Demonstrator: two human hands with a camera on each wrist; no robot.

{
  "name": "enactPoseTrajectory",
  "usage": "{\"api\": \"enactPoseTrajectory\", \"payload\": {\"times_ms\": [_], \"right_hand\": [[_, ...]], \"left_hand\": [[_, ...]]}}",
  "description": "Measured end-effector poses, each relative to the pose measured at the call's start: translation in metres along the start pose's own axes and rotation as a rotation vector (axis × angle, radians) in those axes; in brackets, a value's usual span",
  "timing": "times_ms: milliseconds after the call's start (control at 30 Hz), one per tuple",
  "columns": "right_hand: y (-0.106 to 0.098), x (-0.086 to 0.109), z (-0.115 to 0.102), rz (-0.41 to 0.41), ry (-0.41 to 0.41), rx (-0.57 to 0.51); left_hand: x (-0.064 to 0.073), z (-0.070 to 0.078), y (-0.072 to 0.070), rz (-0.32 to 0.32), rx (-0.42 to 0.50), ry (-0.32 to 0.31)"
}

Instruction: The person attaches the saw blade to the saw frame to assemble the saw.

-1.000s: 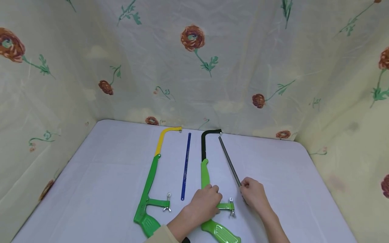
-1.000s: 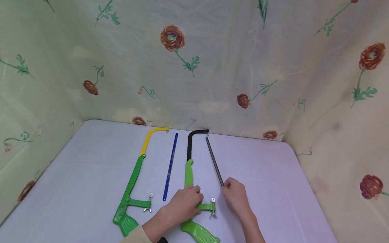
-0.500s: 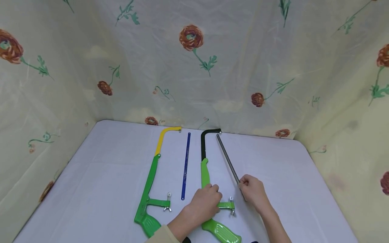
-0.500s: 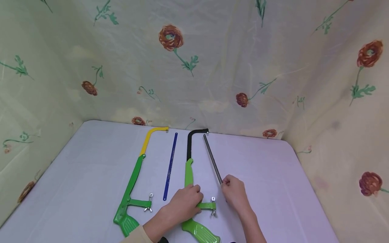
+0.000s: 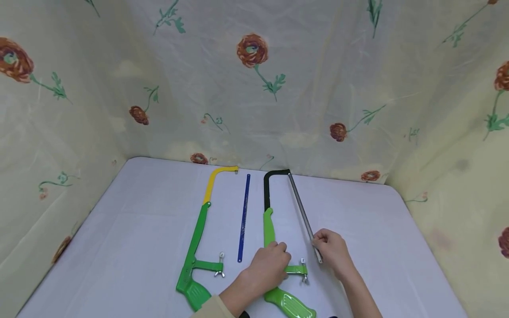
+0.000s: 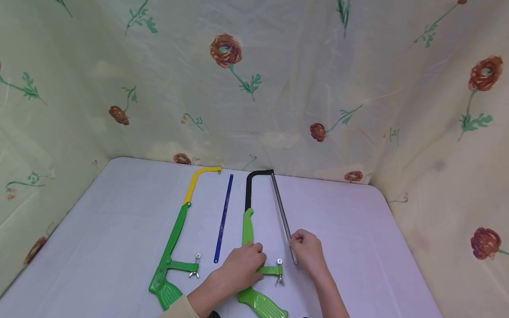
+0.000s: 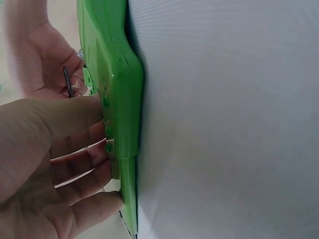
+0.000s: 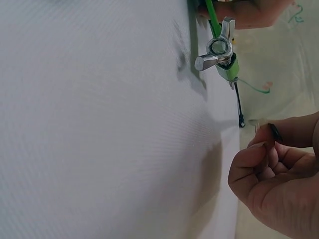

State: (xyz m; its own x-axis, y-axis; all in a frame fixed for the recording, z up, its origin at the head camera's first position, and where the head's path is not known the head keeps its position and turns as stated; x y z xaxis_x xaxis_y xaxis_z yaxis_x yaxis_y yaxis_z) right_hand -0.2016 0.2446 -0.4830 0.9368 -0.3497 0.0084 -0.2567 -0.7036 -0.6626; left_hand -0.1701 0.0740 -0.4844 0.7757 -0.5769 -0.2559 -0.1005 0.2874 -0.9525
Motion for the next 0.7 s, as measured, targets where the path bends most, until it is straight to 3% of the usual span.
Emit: {"api": "enactPoseTrajectory", "payload": {"times_ms": [700], "right_hand": [[0.0045,-0.0027,-0.0016,-0.005,0.020,-0.010]], "left_hand": [[-0.0005,-0.0006,0.0018,0.012,-0.018,0.002]]}}
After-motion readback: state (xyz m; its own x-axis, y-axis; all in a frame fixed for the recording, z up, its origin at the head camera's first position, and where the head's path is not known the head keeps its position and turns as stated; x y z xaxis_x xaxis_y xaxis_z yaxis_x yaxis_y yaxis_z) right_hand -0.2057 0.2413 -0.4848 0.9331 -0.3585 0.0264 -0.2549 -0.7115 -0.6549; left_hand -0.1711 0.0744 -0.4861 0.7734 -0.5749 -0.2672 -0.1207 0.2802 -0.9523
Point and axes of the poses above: each hand's wrist, its own x-axis away from the middle knuckle, its own y-axis out of the palm, z = x × y, the point moved 5 cm from there along -x, towards the middle knuckle, and after that the axes turned 14 degrees about z, right-handed, at the moved point
